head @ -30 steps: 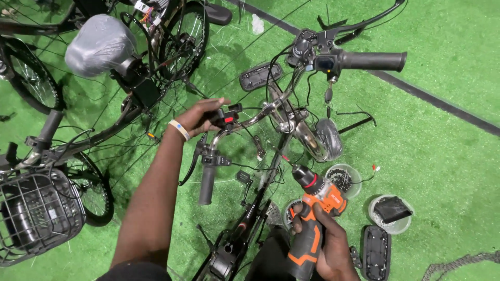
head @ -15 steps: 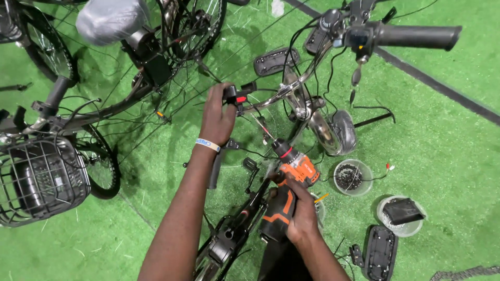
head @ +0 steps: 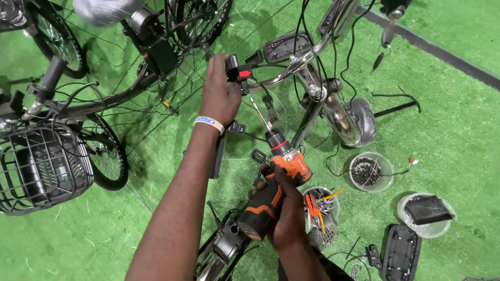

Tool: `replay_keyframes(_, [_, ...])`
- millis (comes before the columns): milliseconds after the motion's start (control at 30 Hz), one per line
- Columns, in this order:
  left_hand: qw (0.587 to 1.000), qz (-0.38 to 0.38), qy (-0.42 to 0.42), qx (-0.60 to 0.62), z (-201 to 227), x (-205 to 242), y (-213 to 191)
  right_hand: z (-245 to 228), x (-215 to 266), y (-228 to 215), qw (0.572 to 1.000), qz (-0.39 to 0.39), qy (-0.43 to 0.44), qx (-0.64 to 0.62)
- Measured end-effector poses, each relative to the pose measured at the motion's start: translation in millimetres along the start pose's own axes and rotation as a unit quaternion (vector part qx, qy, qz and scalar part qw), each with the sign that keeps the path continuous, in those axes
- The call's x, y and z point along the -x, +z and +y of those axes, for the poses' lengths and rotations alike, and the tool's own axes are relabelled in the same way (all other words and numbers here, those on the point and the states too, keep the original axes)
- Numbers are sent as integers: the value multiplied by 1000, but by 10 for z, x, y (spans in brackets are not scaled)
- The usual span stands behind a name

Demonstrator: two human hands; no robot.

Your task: The person assembles an electric bicycle in a workshop, starting by organizing tools and parts in a bucket. They then attach a control unit to the handlebars, secure it using a power drill, and organize the wiring. Finally, they handle a container of small parts and a coiled cable.

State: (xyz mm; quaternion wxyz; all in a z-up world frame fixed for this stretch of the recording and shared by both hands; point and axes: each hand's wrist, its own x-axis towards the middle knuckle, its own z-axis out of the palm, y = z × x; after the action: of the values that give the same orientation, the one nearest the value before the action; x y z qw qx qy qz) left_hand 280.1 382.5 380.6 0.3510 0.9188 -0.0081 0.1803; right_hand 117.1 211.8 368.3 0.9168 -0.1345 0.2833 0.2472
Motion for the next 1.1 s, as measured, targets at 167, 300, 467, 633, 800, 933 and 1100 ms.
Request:
replay_keyframes(167, [1000, 11, 12, 0, 17, 21, 2, 76, 24, 107, 1000, -7, -4, 26])
replay_keyframes(300, [1000, 17, 19, -17, -9, 7, 16, 159, -29, 84, 999, -20, -32, 17])
replay_keyframes(467, [1000, 13, 11, -18, -6, 4, 16, 220, -24, 103, 999, 17, -44, 21])
replay_keyframes(633, [1000, 14, 9, -12, -48, 0, 39, 245, -57, 78, 999, 31, -26, 2])
replay_keyframes(800, [999, 12, 1, -29, -88, 10, 59, 287, -65, 143, 997, 45, -65, -4])
replay_keyframes(933, [1000, 12, 3, -21, -30, 14, 32, 313, -98, 120, 994, 41, -94, -21])
replay_keyframes(1100, [1000, 16, 4, -23, -2, 18, 7, 274, -108, 136, 996, 15, -79, -42])
